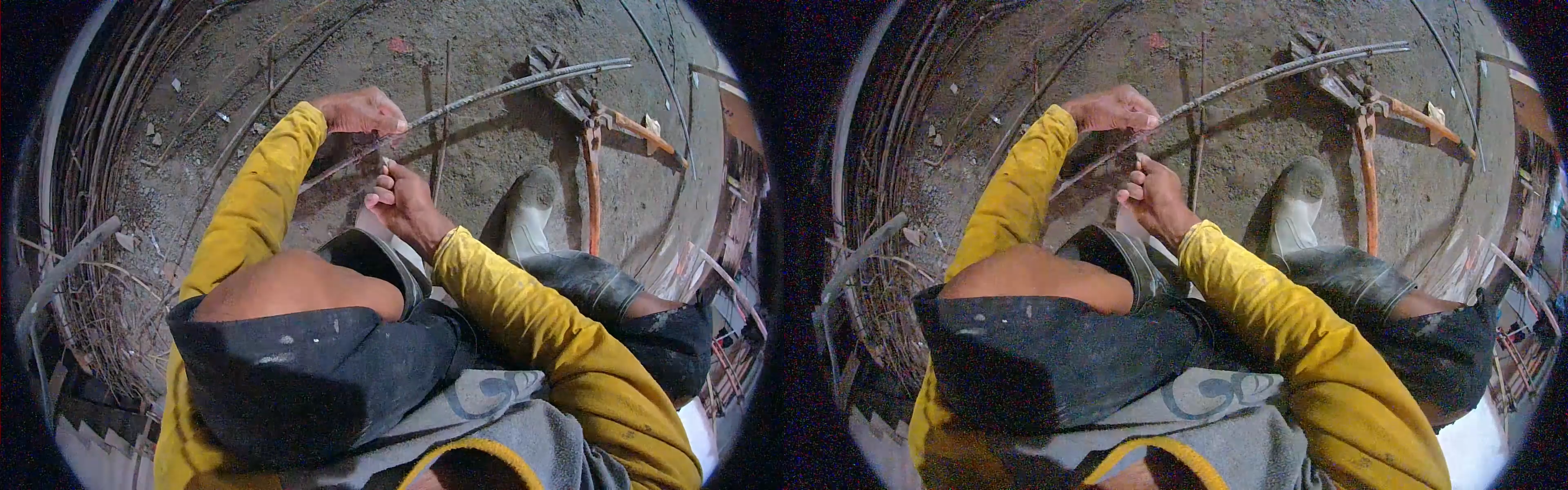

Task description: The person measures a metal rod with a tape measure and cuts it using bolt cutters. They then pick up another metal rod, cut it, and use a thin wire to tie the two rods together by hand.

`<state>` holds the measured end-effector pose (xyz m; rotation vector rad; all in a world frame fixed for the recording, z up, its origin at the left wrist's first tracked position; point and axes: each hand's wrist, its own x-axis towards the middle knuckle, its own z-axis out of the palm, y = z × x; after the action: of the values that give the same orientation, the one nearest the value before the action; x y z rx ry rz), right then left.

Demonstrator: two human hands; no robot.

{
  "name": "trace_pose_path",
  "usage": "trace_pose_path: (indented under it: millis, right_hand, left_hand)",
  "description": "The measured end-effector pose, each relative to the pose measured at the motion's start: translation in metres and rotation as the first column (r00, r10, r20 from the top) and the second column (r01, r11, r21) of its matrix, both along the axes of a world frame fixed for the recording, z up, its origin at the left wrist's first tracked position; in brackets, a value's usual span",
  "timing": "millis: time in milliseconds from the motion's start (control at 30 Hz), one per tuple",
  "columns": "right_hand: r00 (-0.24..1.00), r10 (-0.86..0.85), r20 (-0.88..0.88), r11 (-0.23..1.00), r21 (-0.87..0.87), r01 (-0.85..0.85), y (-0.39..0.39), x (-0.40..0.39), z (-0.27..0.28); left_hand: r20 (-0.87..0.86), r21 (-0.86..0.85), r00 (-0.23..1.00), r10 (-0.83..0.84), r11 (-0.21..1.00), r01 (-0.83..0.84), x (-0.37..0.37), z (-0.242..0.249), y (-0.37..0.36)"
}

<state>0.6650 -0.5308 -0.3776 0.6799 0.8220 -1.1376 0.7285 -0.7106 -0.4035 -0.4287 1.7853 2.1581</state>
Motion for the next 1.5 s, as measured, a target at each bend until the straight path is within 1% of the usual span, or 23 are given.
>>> trace_pose_path:
  millis: [33,100,133,200,300,433,500,633,700,733,767,800,833,900,1000,1133,1233,1300,1333,1400,1433,1467,1500]
  right_hand:
    - [1.000,0.000,0.001,1.000,0.001,0.000,-0.002,0.003,0.005]
    - [1.000,0.004,0.006,0.998,0.062,-0.004,-0.009,0.009,0.013]
    - [1.000,0.003,0.005,0.998,0.062,-0.003,-0.012,0.009,0.016]
    - [0.999,0.028,-0.036,1.000,-0.011,-0.029,-0.015,0.010,0.019]
    - [1.000,-0.001,-0.018,0.999,-0.038,0.001,-0.019,0.008,0.019]
    - [1.000,-0.025,-0.009,1.000,-0.002,0.025,-0.022,0.013,0.018]
    - [0.998,-0.064,0.000,0.997,0.036,0.064,-0.023,0.014,0.019]
    - [0.998,-0.055,-0.007,0.998,0.006,0.055,-0.027,0.017,0.025]
    - [0.999,-0.038,-0.039,0.998,0.041,0.039,-0.030,0.019,0.028]
    - [0.998,-0.038,-0.040,0.998,0.041,0.040,-0.030,0.018,0.026]
    - [0.998,-0.046,-0.042,0.999,0.026,0.048,-0.031,0.018,0.024]
    - [0.998,-0.055,-0.044,0.998,0.011,0.056,-0.032,0.017,0.023]
    - [0.998,-0.055,-0.044,0.998,0.011,0.056,-0.031,0.017,0.022]
    - [0.995,-0.028,-0.095,1.000,-0.005,0.028,-0.030,0.017,0.021]
    - [0.992,-0.020,-0.121,1.000,-0.010,0.019,-0.028,0.018,0.021]
    - [0.992,-0.033,-0.118,0.999,0.000,0.033,-0.026,0.018,0.018]
    - [0.995,-0.058,-0.080,0.997,-0.052,0.054,-0.016,0.016,0.006]
    - [0.983,-0.043,-0.178,0.996,0.065,0.055,-0.009,0.008,-0.005]
    - [0.983,-0.042,-0.179,0.996,0.066,0.055,-0.008,0.002,-0.011]
    - [0.883,0.139,-0.448,0.987,0.131,-0.089,-0.005,-0.010,-0.018]
    - [0.833,0.216,-0.509,0.976,0.141,-0.167,-0.003,-0.015,-0.018]
    - [0.833,0.215,-0.510,0.976,0.141,-0.166,-0.001,-0.018,-0.018]
    - [0.742,0.301,-0.599,0.952,0.143,-0.271,0.001,-0.020,-0.018]
  left_hand:
    - [0.001,0.001,1.000,0.000,1.000,0.000,0.001,-0.004,0.000]
    - [-0.035,-0.081,0.999,-0.033,0.996,0.030,-0.001,-0.005,-0.002]
    - [-0.036,-0.081,0.999,-0.034,0.996,0.031,-0.002,-0.003,-0.003]
    - [-0.017,-0.116,0.999,-0.040,0.993,0.038,-0.001,0.001,-0.004]
    - [0.038,-0.143,0.998,-0.045,0.988,0.050,-0.001,0.001,-0.004]
    - [0.008,-0.125,1.000,-0.022,0.992,0.023,0.000,-0.002,-0.002]
    - [-0.081,-0.136,0.996,-0.026,0.991,0.015,0.000,-0.004,0.000]
    - [-0.059,-0.137,0.996,-0.070,0.989,0.061,-0.001,0.000,-0.002]
    - [0.005,-0.102,0.999,0.036,0.994,-0.036,0.000,0.004,0.001]
    - [0.004,-0.102,0.999,0.036,0.994,-0.035,0.000,-0.003,0.001]
    - [-0.002,-0.061,0.999,0.035,0.998,-0.035,0.000,-0.014,0.001]
    - [-0.008,-0.020,0.999,0.034,0.999,-0.034,-0.001,-0.012,0.001]
    - [-0.008,-0.020,0.999,0.034,0.999,-0.034,-0.001,-0.009,0.001]
    - [0.028,-0.097,0.999,0.030,0.995,-0.027,0.000,-0.004,0.000]
    - [0.003,-0.103,1.000,0.016,0.995,-0.015,0.000,0.000,0.000]
    - [-0.004,-0.158,1.000,0.026,0.987,-0.026,0.001,0.000,0.000]
    - [-0.029,-0.203,0.999,-0.030,0.979,0.024,0.001,-0.007,0.000]
    - [-0.015,-0.155,1.000,0.016,0.988,-0.019,0.002,-0.008,0.002]
    - [-0.016,-0.153,1.000,0.016,0.988,-0.019,0.002,-0.006,0.001]
    - [-0.054,-0.139,0.998,-0.020,0.990,0.012,0.003,-0.005,0.000]
    - [-0.055,-0.138,0.998,-0.020,0.990,0.012,0.003,-0.005,0.000]
    - [-0.062,-0.127,0.998,-0.026,0.992,0.018,0.003,-0.005,0.000]
    - [-0.071,-0.115,0.997,-0.033,0.993,0.024,0.002,-0.003,0.000]
